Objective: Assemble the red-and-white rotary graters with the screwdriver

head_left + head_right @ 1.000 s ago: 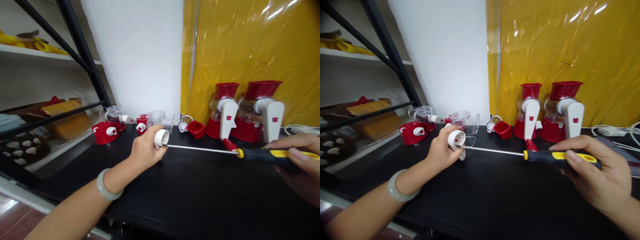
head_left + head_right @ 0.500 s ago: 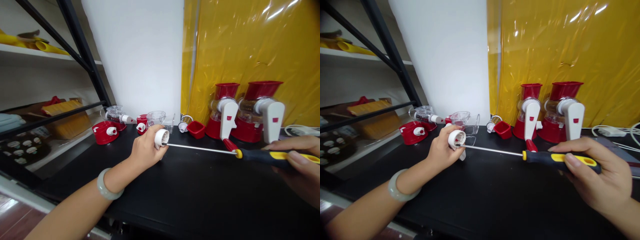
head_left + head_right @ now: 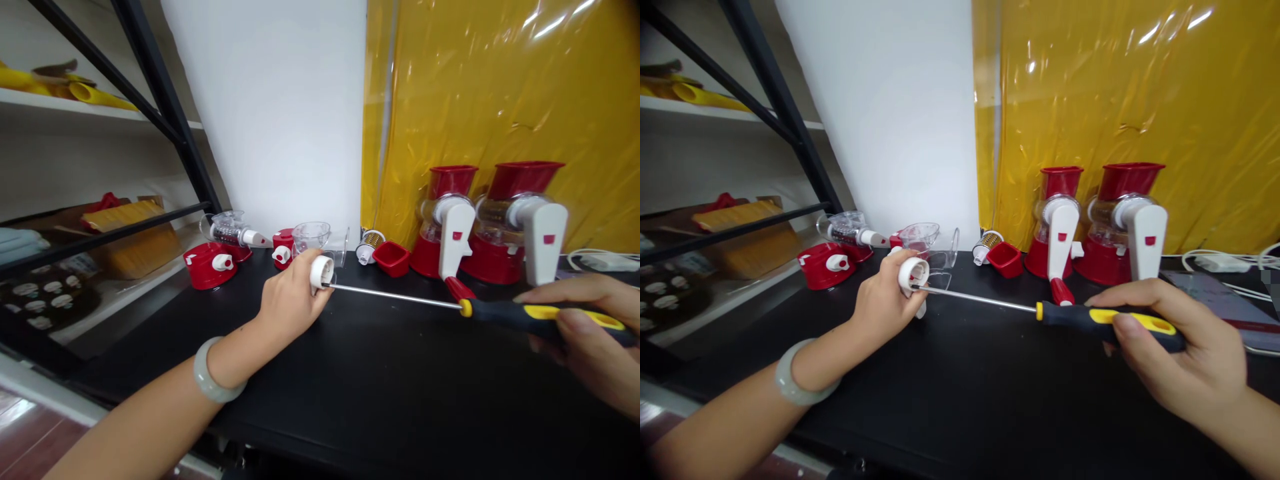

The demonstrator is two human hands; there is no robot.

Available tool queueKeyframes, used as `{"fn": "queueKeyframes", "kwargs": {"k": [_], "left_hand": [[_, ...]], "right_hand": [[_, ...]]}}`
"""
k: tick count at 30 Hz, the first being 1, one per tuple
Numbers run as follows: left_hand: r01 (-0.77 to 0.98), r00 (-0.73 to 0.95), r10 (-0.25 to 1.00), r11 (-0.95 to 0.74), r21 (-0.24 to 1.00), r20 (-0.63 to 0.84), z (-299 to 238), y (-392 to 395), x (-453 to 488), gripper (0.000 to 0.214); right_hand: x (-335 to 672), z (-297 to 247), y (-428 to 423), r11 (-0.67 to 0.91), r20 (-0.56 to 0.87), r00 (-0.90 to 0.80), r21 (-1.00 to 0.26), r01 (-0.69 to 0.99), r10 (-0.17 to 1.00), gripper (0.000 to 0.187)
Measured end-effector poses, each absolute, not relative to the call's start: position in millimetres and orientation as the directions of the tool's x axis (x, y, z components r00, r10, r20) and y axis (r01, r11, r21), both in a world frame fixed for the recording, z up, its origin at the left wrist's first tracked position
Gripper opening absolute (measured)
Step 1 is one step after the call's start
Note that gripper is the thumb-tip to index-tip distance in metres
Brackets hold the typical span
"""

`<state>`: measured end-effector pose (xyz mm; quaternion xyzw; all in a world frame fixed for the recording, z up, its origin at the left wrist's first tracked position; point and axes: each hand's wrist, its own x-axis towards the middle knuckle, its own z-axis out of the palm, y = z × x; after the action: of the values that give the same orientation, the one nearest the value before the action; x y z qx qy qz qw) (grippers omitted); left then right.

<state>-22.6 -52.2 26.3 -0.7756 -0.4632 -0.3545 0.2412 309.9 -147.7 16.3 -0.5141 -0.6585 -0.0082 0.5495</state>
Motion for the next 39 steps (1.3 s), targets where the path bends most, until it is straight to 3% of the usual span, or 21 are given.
{"fn": "queueKeyframes", "kwargs": {"k": [2,5,7,9,13,15,19,22,24,31,39], "left_hand": [[0.913,0.29,0.606,-0.408,-0.024,0.74,29,-53,-22,0.047],[0.929,0.258,0.673,-0.371,0.014,0.693,32,-53,-21,0.046],[0.931,0.252,0.698,-0.365,0.029,0.67,33,-52,-20,0.046],[0.929,0.256,0.712,-0.368,0.038,0.654,33,-52,-19,0.046],[0.933,0.24,0.732,-0.356,0.057,0.638,31,-52,-19,0.046],[0.937,0.231,0.737,-0.344,0.058,0.634,31,-51,-19,0.046],[0.943,0.238,0.742,-0.332,0.035,0.627,30,-52,-18,0.047],[0.953,0.233,0.748,-0.302,0.006,0.622,31,-54,-17,0.046],[0.961,0.222,0.751,-0.275,-0.012,0.621,33,-54,-16,0.046],[0.965,0.236,0.74,-0.253,-0.064,0.631,36,-55,-15,0.044],[0.932,0.35,0.747,-0.34,-0.128,0.565,47,-62,-13,0.043]], "right_hand": [[297,23,-150,0.441,0.621,0.183,-0.705,0.555,0.762,0.029],[301,23,-145,0.495,0.544,0.045,-0.792,0.357,0.838,0.029],[311,18,-141,0.602,0.613,-0.075,-0.733,0.318,0.786,0.036],[322,13,-139,0.674,0.709,-0.089,-0.613,0.412,0.7,0.04],[328,14,-141,0.658,0.797,-0.15,-0.359,0.662,0.585,0.024],[326,19,-141,0.649,0.771,-0.201,-0.33,0.685,0.605,0.016],[317,26,-138,0.56,0.616,-0.11,-0.608,0.563,0.78,0.016],[312,25,-133,0.392,0.412,-0.057,-0.805,0.445,0.909,0.033],[310,23,-130,0.284,0.284,-0.06,-0.873,0.397,0.957,0.043],[306,26,-121,0.09,0.091,-0.006,-0.969,0.228,0.996,0.056],[306,34,-112,0.136,0.136,0.009,-0.99,-0.044,0.991,0.037]]}}
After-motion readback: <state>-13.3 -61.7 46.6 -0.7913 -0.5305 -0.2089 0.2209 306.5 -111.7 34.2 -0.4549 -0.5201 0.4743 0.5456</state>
